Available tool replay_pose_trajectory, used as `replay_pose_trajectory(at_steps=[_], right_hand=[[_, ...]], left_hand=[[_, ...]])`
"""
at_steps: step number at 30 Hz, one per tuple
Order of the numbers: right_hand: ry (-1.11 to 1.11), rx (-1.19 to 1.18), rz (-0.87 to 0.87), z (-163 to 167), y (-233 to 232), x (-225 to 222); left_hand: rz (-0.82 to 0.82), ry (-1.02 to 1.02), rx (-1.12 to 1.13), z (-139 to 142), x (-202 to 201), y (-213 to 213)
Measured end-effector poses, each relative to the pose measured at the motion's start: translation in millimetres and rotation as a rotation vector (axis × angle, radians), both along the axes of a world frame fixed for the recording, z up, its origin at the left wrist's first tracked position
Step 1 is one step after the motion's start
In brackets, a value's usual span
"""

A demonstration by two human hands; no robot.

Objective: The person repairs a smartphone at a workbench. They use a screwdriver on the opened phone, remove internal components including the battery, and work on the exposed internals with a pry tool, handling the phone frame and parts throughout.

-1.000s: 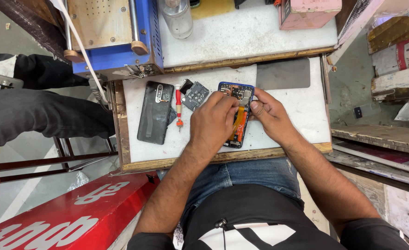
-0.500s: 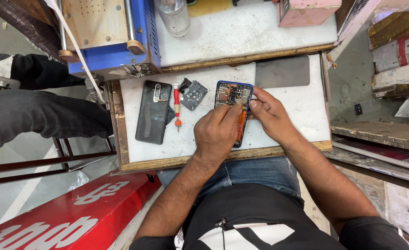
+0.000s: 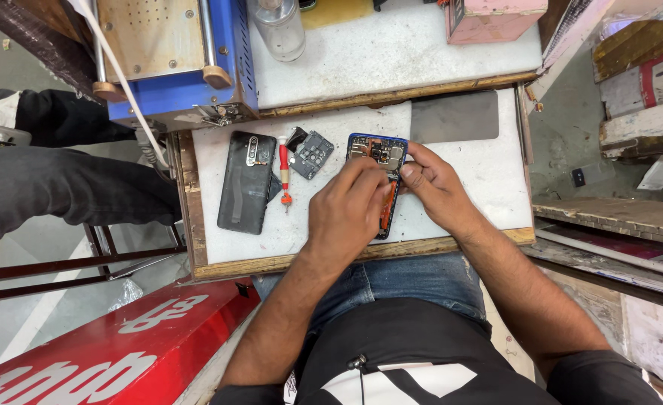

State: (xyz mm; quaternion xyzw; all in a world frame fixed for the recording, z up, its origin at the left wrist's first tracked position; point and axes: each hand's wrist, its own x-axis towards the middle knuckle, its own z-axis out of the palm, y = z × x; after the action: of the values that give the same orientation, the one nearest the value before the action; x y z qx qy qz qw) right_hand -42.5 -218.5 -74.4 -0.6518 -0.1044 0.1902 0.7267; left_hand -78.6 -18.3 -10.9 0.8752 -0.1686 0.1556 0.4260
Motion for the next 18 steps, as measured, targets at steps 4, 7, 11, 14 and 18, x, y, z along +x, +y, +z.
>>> replay_pose_trajectory(at_steps=[4, 7, 11, 14, 18], right_hand=[[-0.013, 0.043, 0.012, 3, 2, -1], [-0.02, 0.027, 0.036, 7, 5, -2], [-0.052, -0.095, 0.053, 8, 7, -4], [-0.087, -0.172, 0.067, 6, 7, -4], [-0.094, -0.207, 0.071, 1, 7, -5]], left_hand=[[-0.213, 0.158, -0.155, -2, -17, 16], [-0.318, 0.346, -0.257, -7, -30, 23], [-0.441, 0.452, -0.462, -21, -34, 32], [-0.392, 0.561, -0.652, -30, -30, 39], [0.005, 0.662, -0.633, -35, -19, 43]])
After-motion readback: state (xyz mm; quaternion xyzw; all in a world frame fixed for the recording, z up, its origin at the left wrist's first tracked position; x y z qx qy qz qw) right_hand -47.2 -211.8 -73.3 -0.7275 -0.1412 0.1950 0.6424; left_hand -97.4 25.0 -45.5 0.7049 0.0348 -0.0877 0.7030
